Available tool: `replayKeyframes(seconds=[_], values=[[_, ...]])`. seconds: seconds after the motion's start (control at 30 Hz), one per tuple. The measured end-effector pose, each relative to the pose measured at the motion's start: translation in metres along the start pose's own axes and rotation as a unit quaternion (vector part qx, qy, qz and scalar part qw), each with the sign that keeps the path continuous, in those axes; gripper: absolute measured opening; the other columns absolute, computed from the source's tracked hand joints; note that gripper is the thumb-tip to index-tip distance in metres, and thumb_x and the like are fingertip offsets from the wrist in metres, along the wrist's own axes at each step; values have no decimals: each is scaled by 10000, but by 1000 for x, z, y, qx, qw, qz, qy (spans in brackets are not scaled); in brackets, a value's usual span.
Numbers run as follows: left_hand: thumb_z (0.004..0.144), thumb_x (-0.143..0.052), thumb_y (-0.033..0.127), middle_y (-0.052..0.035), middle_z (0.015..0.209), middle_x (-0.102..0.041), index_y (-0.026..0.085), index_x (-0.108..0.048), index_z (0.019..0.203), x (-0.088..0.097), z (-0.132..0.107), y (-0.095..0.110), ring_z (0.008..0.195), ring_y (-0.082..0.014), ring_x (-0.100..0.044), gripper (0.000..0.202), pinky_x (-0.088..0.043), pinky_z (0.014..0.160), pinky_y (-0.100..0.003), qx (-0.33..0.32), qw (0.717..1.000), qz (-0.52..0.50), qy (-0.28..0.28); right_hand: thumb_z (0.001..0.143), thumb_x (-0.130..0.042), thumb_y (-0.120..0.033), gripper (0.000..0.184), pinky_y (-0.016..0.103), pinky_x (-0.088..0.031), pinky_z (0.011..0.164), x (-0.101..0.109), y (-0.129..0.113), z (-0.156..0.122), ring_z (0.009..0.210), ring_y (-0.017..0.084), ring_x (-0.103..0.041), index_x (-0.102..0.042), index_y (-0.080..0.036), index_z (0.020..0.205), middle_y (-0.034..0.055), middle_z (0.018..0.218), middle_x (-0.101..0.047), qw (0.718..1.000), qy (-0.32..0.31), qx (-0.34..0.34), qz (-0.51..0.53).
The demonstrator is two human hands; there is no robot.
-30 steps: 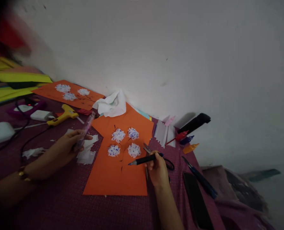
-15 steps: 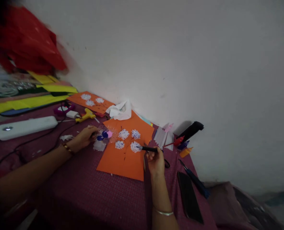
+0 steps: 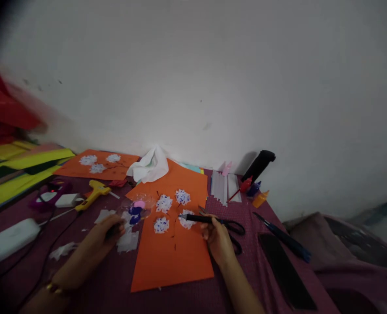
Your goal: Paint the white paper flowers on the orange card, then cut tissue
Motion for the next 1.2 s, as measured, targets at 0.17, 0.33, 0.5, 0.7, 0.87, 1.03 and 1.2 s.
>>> replayKeyframes(seconds=[0.17, 0.33, 0.5, 0.7, 0.87, 1.03, 1.2], values=[[684, -745, 241, 9, 629, -582, 199, -547, 664, -13, 3, -21, 554, -109, -563, 204, -524, 555, -197, 136, 986, -98, -26, 753, -744, -416, 263, 237, -436, 488, 15, -12, 2, 474, 111, -522, -683, -190, 872, -10, 587, -648, 996, 45, 43, -66], [660, -780, 316, -11, 651, -598, 217, -560, 636, -24, 3, 6, 611, -158, -573, 242, -530, 582, -251, 117, 986, -56, -102, 806, -693, -448, 252, 249, -421, 487, 12, -43, -5, 478, 133, -517, -652, -202, 844, -34, 513, -574, 974, 113, 103, -166], [699, -762, 381, 27, 653, -606, 195, -529, 684, -28, 15, 2, 631, -128, -570, 299, -486, 618, -227, 68, 994, 0, -84, 841, -670, -420, 219, 241, -403, 483, -28, -80, -4, 526, 138, -516, -653, -209, 898, -14, 602, -589, 942, 35, 129, -308], [740, -682, 411, 48, 603, -577, 196, -490, 706, -30, 17, -14, 560, -107, -504, 290, -403, 547, -212, 86, 992, 42, -81, 867, -640, -346, 128, 230, -436, 491, -81, -77, 11, 544, 134, -536, -666, -231, 920, 1, 667, -602, 935, -51, 181, -301], [784, -626, 367, 66, 584, -526, 194, -488, 718, -28, 16, -18, 499, -80, -414, 231, -313, 480, -199, 92, 988, 52, -115, 888, -614, -338, 116, 219, -427, 446, -109, -23, 33, 487, 125, -533, -609, -248, 960, -16, 625, -605, 958, -145, 80, -233], [758, -636, 395, 91, 548, -464, 207, -460, 727, -27, 12, -20, 445, -69, -357, 260, -261, 427, -197, 111, 985, 51, -118, 856, -659, -386, 182, 200, -391, 383, -109, 6, 42, 441, 115, -521, -586, -236, 929, -19, 611, -612, 957, -144, 5, -253], [749, -622, 392, 92, 553, -451, 209, -448, 711, -30, 9, -20, 439, -63, -365, 255, -289, 428, -193, 103, 984, 67, -131, 859, -653, -404, 192, 195, -386, 390, -107, 8, 40, 455, 121, -537, -584, -240, 931, -19, 597, -615, 953, -148, -10, -263]])
Point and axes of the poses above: each hand's wrist, its own z-axis towards the middle knuckle, its own x-axis out of the back of the hand, y = z × x, the point moved 5 cm from there along z, towards the middle knuckle
